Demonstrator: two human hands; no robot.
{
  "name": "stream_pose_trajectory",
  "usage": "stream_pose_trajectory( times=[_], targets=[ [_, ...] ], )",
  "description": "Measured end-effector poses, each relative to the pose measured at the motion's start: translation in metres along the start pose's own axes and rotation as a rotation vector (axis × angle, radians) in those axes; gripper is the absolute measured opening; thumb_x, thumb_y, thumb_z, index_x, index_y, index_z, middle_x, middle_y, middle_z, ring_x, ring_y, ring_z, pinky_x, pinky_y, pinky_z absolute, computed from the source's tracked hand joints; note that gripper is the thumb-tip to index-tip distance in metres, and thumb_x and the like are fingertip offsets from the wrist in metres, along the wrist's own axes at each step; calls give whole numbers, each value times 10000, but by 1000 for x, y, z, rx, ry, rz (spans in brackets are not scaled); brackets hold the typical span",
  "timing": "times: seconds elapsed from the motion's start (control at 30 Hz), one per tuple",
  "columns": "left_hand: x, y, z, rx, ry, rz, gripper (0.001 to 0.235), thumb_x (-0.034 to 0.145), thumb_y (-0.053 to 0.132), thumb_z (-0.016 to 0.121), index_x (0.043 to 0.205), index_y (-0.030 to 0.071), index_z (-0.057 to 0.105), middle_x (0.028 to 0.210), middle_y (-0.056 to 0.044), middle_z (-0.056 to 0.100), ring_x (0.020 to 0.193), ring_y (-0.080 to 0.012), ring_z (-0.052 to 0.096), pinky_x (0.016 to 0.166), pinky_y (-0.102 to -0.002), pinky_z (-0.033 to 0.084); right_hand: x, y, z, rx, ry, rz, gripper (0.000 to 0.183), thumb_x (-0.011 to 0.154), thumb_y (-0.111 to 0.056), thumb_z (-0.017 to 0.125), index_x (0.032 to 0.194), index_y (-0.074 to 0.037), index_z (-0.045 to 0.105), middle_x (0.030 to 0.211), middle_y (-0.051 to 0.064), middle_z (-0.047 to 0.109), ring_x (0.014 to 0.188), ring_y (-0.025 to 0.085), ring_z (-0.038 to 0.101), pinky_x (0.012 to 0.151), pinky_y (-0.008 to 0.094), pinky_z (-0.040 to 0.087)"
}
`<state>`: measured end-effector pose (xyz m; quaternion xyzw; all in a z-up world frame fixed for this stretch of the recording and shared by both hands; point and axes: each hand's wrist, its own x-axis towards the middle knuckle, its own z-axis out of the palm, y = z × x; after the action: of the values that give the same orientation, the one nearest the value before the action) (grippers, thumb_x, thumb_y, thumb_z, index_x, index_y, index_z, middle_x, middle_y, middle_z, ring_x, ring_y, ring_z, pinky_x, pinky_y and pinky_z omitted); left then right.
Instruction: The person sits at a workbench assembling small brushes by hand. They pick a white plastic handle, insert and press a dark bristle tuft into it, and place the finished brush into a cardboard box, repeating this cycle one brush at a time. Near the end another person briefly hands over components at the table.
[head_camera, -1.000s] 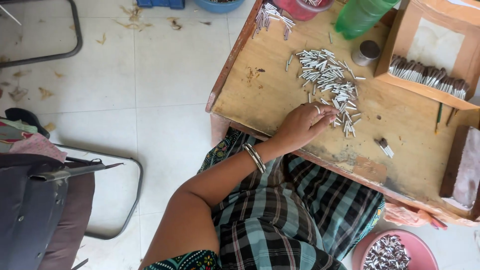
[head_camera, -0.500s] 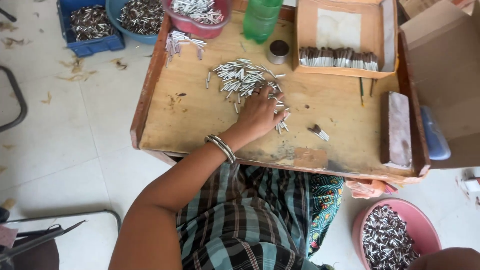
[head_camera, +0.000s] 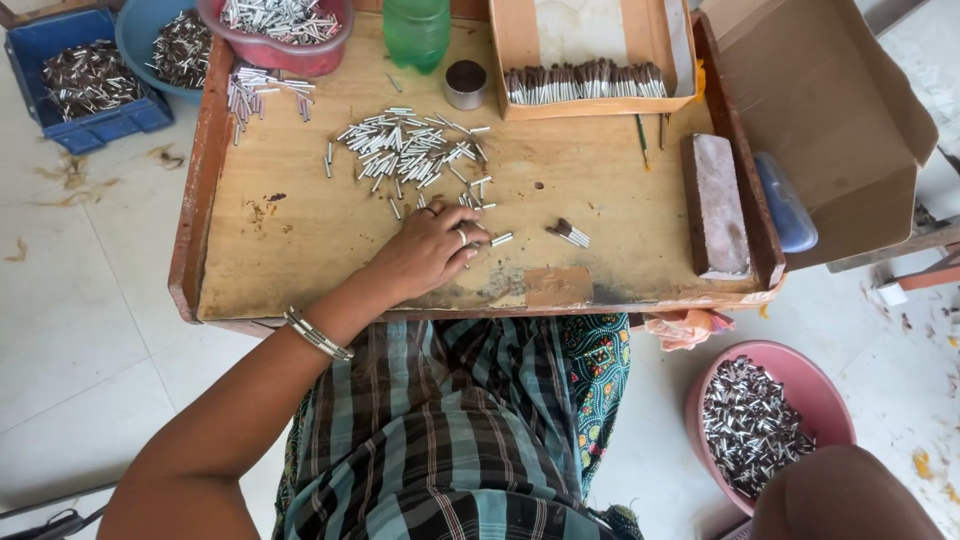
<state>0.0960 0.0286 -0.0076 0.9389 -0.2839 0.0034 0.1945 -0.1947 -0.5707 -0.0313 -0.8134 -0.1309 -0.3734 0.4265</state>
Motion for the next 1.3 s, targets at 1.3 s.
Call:
stream_pose_trajectory(
  times=[1.3],
  targets=[
    [-49, -80, -27, 142, 297, -204, 140, 944, 258, 699, 951, 125, 741, 1031, -84, 700, 851, -254, 691, 745, -383, 581, -14, 108, 446, -956, -851, -213, 263, 939, -212, 599, 1149, -73, 675, 1062, 140, 724, 857, 267, 748, 649, 382, 589]
  ],
)
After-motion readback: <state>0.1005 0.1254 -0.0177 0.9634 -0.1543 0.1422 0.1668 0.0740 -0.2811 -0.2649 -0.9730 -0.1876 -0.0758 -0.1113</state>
